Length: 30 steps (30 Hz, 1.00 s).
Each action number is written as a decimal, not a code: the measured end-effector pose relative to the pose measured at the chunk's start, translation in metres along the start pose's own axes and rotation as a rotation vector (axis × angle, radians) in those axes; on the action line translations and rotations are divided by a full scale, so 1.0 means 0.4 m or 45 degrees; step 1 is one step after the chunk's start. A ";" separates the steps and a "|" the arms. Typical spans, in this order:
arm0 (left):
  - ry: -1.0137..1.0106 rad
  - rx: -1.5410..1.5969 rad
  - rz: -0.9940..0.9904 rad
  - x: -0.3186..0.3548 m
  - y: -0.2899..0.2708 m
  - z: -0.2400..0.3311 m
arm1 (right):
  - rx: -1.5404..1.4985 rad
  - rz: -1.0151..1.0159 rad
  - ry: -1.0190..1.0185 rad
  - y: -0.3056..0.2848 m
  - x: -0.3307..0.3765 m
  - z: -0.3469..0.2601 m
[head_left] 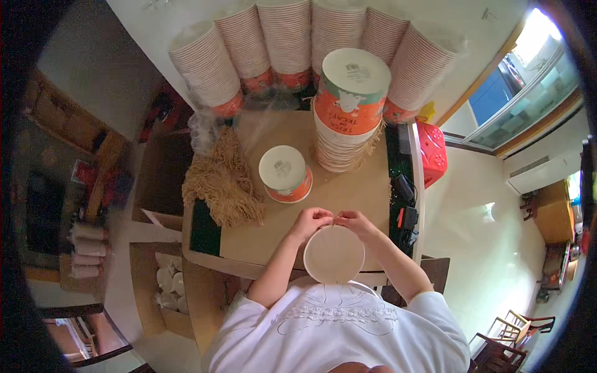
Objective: Assembling and stacking paper containers at a workbench.
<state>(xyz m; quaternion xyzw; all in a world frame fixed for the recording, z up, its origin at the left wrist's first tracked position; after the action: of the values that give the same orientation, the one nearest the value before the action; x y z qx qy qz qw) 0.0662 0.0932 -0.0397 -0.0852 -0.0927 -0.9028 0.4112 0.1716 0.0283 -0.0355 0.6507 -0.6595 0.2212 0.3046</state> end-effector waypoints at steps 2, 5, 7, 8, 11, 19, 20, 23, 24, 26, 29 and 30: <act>-0.012 0.025 -0.025 -0.006 0.005 0.004 | -0.033 0.005 -0.012 -0.013 -0.016 0.016; -0.066 -0.024 0.001 -0.009 -0.003 -0.006 | -0.075 -0.015 0.002 -0.012 -0.017 0.014; 0.079 -0.285 0.103 -0.010 -0.017 0.024 | -0.087 -0.034 0.024 -0.011 -0.019 0.014; 0.079 -0.285 0.100 -0.011 -0.009 0.028 | -0.117 -0.106 0.026 -0.004 -0.023 0.017; 0.282 -0.505 0.187 -0.009 -0.013 0.065 | -0.026 -0.252 0.046 0.019 -0.012 -0.003; 0.148 -0.443 0.047 -0.023 0.003 -0.023 | 0.341 -0.381 0.125 0.015 -0.051 0.034; 0.146 -0.442 0.059 -0.022 -0.005 -0.038 | 0.250 -0.331 0.191 0.019 -0.036 0.017; 0.126 -0.394 0.066 -0.024 -0.009 -0.057 | 0.190 -0.270 0.198 0.020 -0.031 0.009; 0.151 -0.426 0.079 -0.025 -0.009 -0.053 | 0.225 -0.264 0.139 0.021 -0.031 0.004; 0.178 -0.458 0.091 -0.028 -0.006 -0.038 | 0.163 -0.269 0.134 0.022 -0.035 0.013; 0.138 -0.414 0.072 -0.028 -0.001 -0.040 | 0.112 -0.260 0.125 0.027 -0.030 0.005; 0.152 -0.421 0.070 -0.028 -0.002 -0.036 | 0.120 -0.242 0.120 0.028 -0.026 -0.001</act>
<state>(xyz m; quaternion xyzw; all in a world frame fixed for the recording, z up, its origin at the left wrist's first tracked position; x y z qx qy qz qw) 0.0718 0.0983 -0.0564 -0.1004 0.0842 -0.8975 0.4210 0.1603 0.0367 -0.0413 0.7128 -0.5686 0.2522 0.3240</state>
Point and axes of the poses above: each hand's wrist, its own x-axis away from the middle knuckle, its own y-axis out of the palm, z = x × y, the point moved 9 cm from there along -x, towards the middle knuckle, and after that the axes turned 9 degrees about y, right-handed, at the moved point
